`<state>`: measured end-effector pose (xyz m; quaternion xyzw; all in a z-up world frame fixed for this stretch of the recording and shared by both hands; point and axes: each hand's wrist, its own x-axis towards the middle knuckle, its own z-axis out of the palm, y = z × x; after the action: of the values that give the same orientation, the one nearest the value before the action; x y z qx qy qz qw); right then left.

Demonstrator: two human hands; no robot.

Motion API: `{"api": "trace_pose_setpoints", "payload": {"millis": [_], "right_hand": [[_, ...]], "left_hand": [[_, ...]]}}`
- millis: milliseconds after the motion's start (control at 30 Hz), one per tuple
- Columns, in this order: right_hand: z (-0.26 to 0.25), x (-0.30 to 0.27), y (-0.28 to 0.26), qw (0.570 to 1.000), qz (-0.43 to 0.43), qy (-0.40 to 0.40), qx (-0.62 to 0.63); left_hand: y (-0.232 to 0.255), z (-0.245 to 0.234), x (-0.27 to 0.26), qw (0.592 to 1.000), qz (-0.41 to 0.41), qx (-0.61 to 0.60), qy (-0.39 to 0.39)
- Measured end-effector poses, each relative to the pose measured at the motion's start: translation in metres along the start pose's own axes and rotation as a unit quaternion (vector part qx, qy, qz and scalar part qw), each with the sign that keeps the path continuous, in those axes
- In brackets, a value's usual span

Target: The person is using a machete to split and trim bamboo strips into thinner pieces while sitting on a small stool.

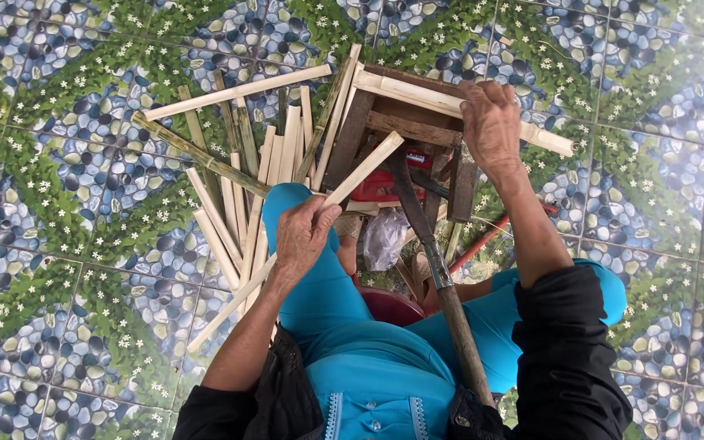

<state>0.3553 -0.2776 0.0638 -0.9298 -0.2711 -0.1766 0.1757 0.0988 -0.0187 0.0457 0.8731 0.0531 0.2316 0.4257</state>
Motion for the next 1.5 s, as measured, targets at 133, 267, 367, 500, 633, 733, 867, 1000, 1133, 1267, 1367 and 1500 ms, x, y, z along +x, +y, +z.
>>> {"api": "trace_pose_setpoints", "payload": {"millis": [133,267,367,500,633,733,867,1000,1133,1267,1367,1500], "right_hand": [[0.05,0.004,0.021,0.996,-0.029,-0.024,-0.084],[0.081,0.004,0.039,0.996,-0.042,-0.02,-0.08],[0.084,0.002,0.042,0.997,-0.018,-0.019,-0.068],[0.086,0.004,0.045,0.998,0.001,-0.029,-0.053],[0.078,0.007,0.034,0.999,0.011,-0.03,-0.037],[0.082,0.007,0.036,0.997,0.023,-0.053,-0.046],[0.081,0.008,0.037,0.996,0.019,-0.066,-0.049],[0.081,0.004,0.038,0.997,0.015,-0.061,-0.037],[0.072,0.002,0.034,0.999,-0.019,-0.03,-0.038],[0.073,-0.001,0.035,0.999,-0.031,-0.009,-0.036],[0.073,0.0,0.035,0.999,-0.03,0.005,-0.015],[0.058,0.0,0.03,0.997,0.018,-0.013,0.07]], "left_hand": [[-0.018,-0.013,-0.012,1.0,-0.009,-0.013,-0.014],[-0.024,-0.019,-0.018,0.999,-0.047,-0.022,-0.015],[-0.025,-0.017,-0.018,0.998,-0.055,-0.025,-0.018],[-0.028,-0.007,-0.019,0.997,-0.071,-0.031,-0.014],[-0.023,-0.007,-0.022,0.998,-0.061,-0.033,-0.011],[-0.025,-0.009,-0.027,0.996,-0.073,-0.044,-0.014],[-0.032,-0.011,-0.033,0.995,-0.086,-0.037,-0.017],[-0.037,-0.007,-0.039,0.995,-0.094,-0.036,-0.013],[-0.036,-0.008,-0.04,0.994,-0.095,-0.043,-0.014],[-0.043,-0.006,-0.046,0.994,-0.099,-0.048,-0.017],[-0.044,-0.006,-0.045,0.994,-0.099,-0.045,-0.019],[-0.048,-0.001,-0.042,0.996,-0.089,-0.024,-0.011]]}}
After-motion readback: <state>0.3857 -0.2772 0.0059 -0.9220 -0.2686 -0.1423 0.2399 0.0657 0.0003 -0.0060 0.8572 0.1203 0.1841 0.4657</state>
